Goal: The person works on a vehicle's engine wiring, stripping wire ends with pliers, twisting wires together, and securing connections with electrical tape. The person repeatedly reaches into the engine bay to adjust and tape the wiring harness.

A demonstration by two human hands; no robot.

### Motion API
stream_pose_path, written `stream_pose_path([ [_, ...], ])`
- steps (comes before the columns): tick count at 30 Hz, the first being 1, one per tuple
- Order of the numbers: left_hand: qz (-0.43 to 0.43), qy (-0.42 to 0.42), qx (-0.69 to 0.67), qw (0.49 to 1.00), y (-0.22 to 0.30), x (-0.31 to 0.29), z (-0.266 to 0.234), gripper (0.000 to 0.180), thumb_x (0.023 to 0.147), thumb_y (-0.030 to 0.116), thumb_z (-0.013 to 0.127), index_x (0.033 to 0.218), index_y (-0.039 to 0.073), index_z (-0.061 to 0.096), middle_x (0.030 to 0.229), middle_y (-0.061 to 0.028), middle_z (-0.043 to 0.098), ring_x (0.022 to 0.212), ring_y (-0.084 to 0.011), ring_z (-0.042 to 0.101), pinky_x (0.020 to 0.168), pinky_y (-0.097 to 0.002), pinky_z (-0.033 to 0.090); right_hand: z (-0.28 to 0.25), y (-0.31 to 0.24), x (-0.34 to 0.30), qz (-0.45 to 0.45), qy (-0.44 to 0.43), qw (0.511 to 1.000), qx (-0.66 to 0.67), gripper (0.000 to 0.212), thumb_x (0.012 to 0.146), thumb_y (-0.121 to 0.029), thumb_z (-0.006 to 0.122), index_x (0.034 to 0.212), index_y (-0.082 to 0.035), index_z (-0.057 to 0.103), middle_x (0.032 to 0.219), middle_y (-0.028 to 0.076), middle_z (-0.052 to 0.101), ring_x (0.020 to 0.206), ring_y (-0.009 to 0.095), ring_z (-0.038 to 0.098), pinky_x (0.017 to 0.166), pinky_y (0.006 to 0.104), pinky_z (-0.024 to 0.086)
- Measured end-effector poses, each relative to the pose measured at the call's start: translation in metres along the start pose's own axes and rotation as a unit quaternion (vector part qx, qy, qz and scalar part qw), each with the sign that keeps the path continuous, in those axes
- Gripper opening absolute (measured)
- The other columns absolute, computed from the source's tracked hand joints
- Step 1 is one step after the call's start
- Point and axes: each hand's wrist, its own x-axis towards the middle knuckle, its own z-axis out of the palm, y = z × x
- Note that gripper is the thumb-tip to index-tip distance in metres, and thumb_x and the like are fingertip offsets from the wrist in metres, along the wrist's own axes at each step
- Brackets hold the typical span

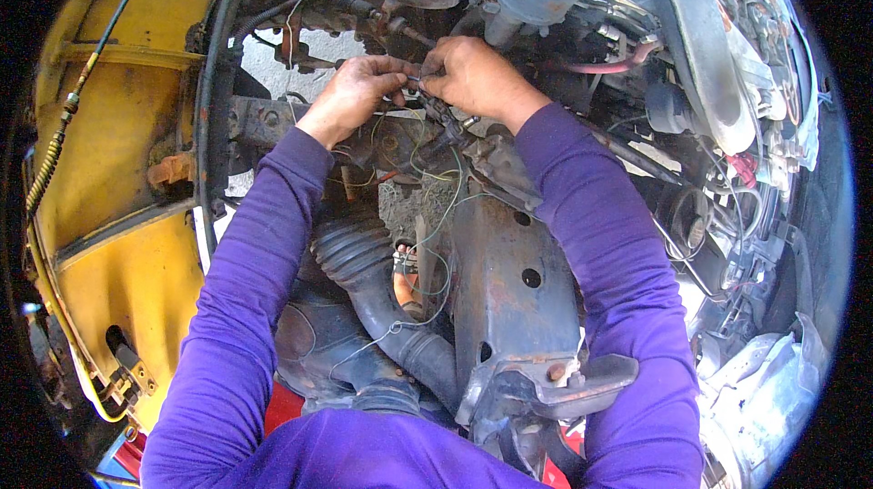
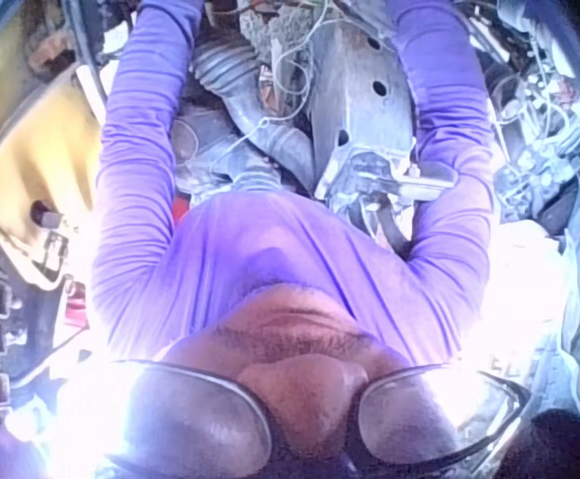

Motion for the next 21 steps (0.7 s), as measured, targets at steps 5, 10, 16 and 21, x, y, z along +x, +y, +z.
stream_pose_path([
  [5, 0.020, 0.042, 0.040, 0.998, 0.003, -0.005, 0.005, 0.025, 0.090, 0.015, 0.074, 0.104, -0.006, 0.075, 0.079, -0.0055, 0.072, 0.066, -0.0106, 0.062, 0.063, -0.0284, 0.051, 0.001, -0.006, 0.000, 0.021, -0.012, 1.000, 0.001, 0.022, 0.087, -0.017, 0.072, 0.098, 0.002, 0.073, 0.099, 0.022, 0.071, 0.095, 0.038, 0.070, 0.085, 0.0446, 0.054],
  [10, 0.004, 0.059, 0.106, 0.993, 0.007, -0.007, 0.010, 0.023, 0.089, 0.017, 0.077, 0.101, -0.003, 0.077, 0.078, -0.0044, 0.072, 0.064, -0.0095, 0.062, 0.062, -0.0296, 0.051, -0.001, -0.012, -0.003, 0.033, 0.006, 0.999, 0.018, 0.023, 0.089, -0.017, 0.071, 0.099, 0.003, 0.072, 0.096, 0.022, 0.072, 0.092, 0.038, 0.071, 0.083, 0.0447, 0.055],
  [16, 0.023, 0.073, 0.096, 0.992, 0.004, -0.007, 0.012, 0.025, 0.089, 0.018, 0.077, 0.101, -0.004, 0.077, 0.078, -0.0060, 0.073, 0.063, -0.0107, 0.064, 0.061, -0.0305, 0.052, 0.000, -0.008, -0.002, 0.048, -0.011, 0.999, 0.018, 0.024, 0.089, -0.018, 0.071, 0.100, 0.004, 0.072, 0.093, 0.023, 0.072, 0.089, 0.038, 0.071, 0.082, 0.0443, 0.055],
  [21, 0.018, 0.101, 0.098, 0.990, 0.005, -0.011, 0.017, 0.028, 0.088, 0.020, 0.077, 0.104, -0.003, 0.077, 0.078, -0.0116, 0.075, 0.064, -0.0146, 0.067, 0.064, -0.0322, 0.054, -0.002, -0.013, -0.001, 0.063, -0.029, 0.996, 0.049, 0.027, 0.089, -0.020, 0.071, 0.102, 0.004, 0.072, 0.095, 0.025, 0.072, 0.089, 0.037, 0.071, 0.082, 0.0439, 0.054],
])
